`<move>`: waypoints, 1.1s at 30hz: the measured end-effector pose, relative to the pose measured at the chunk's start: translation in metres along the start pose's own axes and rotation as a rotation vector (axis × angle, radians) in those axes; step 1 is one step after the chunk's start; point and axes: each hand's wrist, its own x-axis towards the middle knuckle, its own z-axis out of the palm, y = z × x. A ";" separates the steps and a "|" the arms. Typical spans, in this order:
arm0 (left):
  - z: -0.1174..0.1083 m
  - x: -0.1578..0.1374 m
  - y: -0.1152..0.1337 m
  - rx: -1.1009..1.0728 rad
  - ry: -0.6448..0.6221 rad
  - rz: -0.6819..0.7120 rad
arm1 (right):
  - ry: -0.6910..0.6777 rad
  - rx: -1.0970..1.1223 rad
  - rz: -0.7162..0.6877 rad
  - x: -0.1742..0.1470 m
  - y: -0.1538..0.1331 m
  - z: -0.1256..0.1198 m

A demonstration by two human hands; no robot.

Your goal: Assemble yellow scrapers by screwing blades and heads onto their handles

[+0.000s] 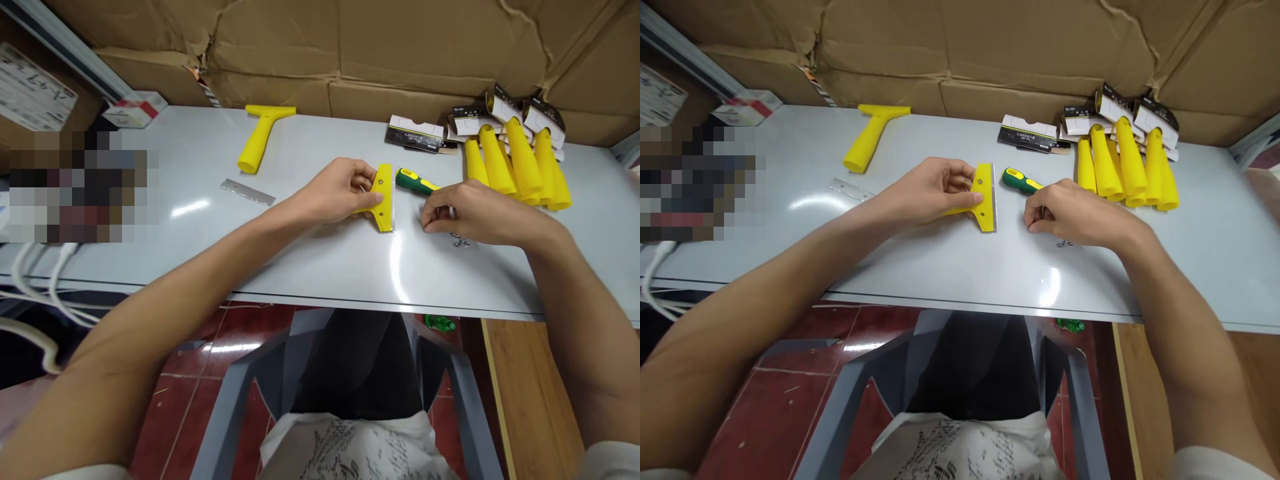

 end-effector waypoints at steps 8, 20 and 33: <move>-0.001 -0.015 0.018 0.202 -0.169 -0.030 | 0.230 0.064 -0.070 0.002 -0.018 0.004; 0.008 -0.027 0.039 0.109 -0.141 -0.050 | 0.605 0.126 -0.362 0.018 -0.042 0.041; 0.007 -0.029 0.026 0.064 -0.146 0.063 | 0.662 0.294 -0.388 0.022 -0.036 0.048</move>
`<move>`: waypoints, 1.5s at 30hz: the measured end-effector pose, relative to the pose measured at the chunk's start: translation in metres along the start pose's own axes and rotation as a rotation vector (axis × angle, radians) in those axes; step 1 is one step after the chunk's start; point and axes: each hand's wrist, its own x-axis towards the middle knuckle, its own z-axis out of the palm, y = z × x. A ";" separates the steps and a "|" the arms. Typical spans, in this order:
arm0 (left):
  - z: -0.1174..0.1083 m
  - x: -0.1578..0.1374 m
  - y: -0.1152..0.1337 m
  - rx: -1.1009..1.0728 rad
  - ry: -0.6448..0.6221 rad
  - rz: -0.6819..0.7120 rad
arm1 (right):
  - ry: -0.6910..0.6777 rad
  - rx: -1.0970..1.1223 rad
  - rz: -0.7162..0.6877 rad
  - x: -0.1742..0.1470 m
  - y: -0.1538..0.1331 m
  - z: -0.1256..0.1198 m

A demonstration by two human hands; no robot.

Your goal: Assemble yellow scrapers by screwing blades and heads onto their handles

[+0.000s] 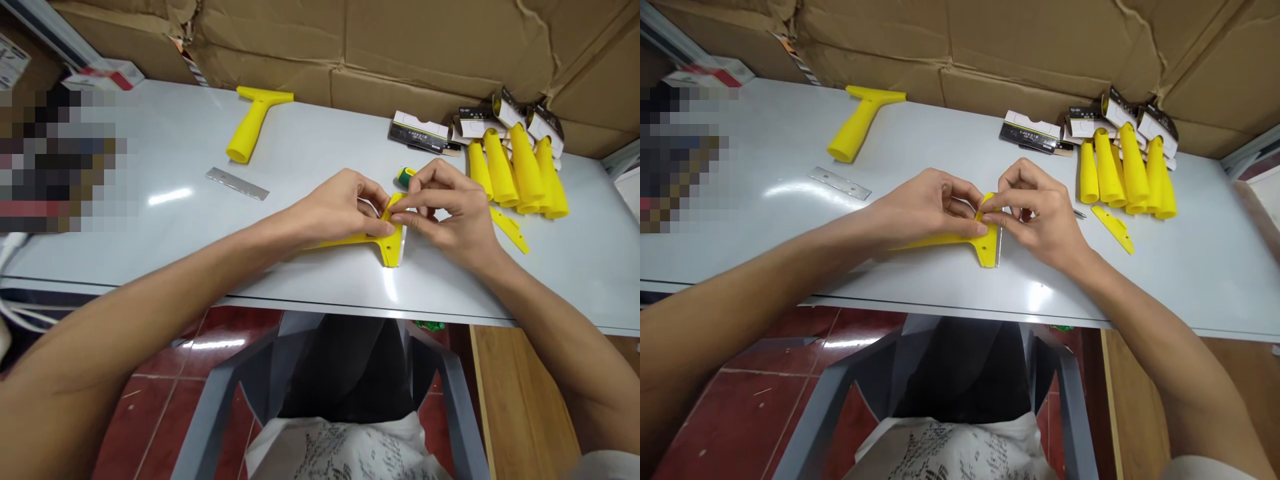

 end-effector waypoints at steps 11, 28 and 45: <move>0.001 0.001 0.001 -0.084 0.058 -0.009 | 0.064 0.129 0.234 -0.001 -0.013 0.001; 0.016 -0.002 0.012 0.033 0.330 0.159 | 0.090 0.343 0.426 0.003 -0.013 0.004; 0.009 0.000 -0.006 0.400 0.370 0.357 | 0.133 -0.111 0.051 -0.004 -0.013 -0.002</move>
